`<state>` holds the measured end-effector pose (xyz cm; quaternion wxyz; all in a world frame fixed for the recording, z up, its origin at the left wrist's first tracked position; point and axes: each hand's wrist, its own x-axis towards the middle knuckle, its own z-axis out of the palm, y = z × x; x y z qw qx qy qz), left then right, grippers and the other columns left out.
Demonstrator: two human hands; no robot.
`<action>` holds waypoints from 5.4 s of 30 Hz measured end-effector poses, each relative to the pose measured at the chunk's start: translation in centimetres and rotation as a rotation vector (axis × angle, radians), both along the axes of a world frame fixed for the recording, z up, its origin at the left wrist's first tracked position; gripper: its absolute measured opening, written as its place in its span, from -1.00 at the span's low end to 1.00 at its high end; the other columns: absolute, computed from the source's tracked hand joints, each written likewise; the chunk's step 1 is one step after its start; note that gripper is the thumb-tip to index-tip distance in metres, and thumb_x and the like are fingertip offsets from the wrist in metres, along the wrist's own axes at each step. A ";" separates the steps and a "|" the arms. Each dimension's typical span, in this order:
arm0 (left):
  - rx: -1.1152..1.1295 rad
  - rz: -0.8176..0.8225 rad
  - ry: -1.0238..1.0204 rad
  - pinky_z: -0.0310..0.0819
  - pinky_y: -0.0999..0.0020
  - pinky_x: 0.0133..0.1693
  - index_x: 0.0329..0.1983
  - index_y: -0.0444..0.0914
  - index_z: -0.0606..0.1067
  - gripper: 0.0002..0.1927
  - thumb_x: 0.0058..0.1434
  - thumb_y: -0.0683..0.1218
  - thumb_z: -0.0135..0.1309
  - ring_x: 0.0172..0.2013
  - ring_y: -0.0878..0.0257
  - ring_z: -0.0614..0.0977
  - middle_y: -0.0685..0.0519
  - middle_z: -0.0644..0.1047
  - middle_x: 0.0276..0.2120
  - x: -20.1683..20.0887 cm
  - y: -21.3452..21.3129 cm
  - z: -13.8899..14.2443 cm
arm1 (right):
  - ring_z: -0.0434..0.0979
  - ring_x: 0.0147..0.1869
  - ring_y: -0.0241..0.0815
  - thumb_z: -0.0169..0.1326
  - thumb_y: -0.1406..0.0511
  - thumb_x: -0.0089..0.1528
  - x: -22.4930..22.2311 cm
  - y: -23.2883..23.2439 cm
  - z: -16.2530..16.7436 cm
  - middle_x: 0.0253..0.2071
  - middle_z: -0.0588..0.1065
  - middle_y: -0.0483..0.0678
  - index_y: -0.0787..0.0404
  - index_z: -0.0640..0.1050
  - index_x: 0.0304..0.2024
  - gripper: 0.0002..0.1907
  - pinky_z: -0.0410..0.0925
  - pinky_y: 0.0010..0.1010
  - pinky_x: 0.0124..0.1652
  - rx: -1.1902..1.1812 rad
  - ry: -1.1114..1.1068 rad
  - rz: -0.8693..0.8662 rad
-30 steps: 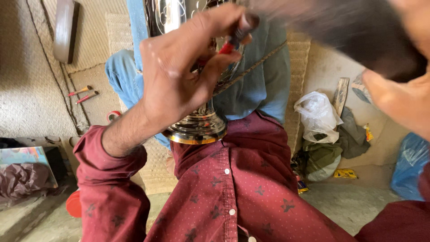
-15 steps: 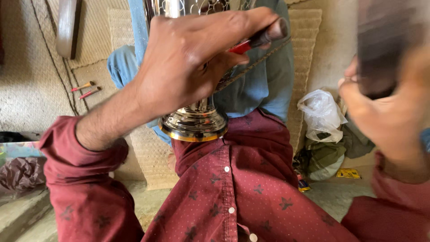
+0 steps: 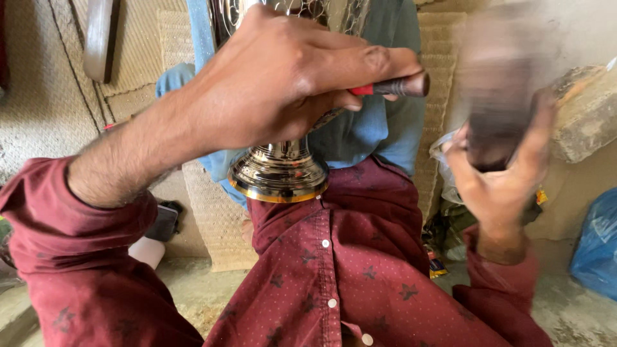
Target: The person sits on the floor with a silver-plated brass vase held between their legs and presses a red-handled chisel against its patterned surface, striking the chisel with a wooden mallet to chase the decorative design. They reposition the chisel around the vase body and continue hammering throughout the episode.
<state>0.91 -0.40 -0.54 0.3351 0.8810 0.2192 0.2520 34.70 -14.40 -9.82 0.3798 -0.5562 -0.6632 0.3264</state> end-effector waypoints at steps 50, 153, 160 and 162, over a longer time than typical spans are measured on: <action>-0.033 -0.488 0.383 0.46 0.08 -0.47 0.26 0.17 0.53 -0.39 0.09 -0.08 0.26 -0.49 0.01 0.65 0.09 0.70 -0.27 4.5 4.2 0.1 | 0.46 -0.29 -0.15 0.15 0.49 0.27 -6.4 -4.6 -9.9 -0.27 0.40 -0.01 0.30 0.36 -0.12 -0.77 0.48 -0.40 -0.34 0.283 0.527 -0.348; 0.058 -0.354 0.423 0.44 0.11 -0.48 0.31 0.10 0.55 -0.39 0.15 -0.15 0.25 -0.43 0.04 0.67 -0.01 0.68 -0.31 3.2 1.9 0.9 | 0.48 -0.14 -0.14 0.23 0.59 0.24 -6.0 -5.9 -11.3 -0.16 0.44 0.13 0.30 0.29 0.22 -0.43 0.39 -0.34 -0.09 0.146 0.076 -0.352; -0.027 -0.322 0.154 0.47 0.11 -0.39 0.03 -0.31 0.56 -0.63 0.12 -0.25 0.22 -0.37 0.01 0.67 -0.12 0.63 -0.39 4.1 2.8 0.5 | 0.51 -0.08 -0.18 0.18 0.59 0.32 -5.6 -6.4 -13.1 -0.11 0.48 0.06 0.31 -0.17 0.56 -0.02 0.44 -0.37 0.03 0.063 0.259 -0.331; -0.149 -0.359 0.100 0.49 0.14 -0.36 0.05 -0.33 0.53 -0.60 0.10 -0.29 0.16 -0.33 0.04 0.69 -0.10 0.64 -0.32 4.1 3.0 0.4 | 0.47 -0.09 -0.16 0.18 0.62 0.35 -5.4 -6.7 -13.5 -0.09 0.45 0.08 0.19 -0.22 0.56 0.03 0.40 -0.35 0.03 0.084 0.275 -0.329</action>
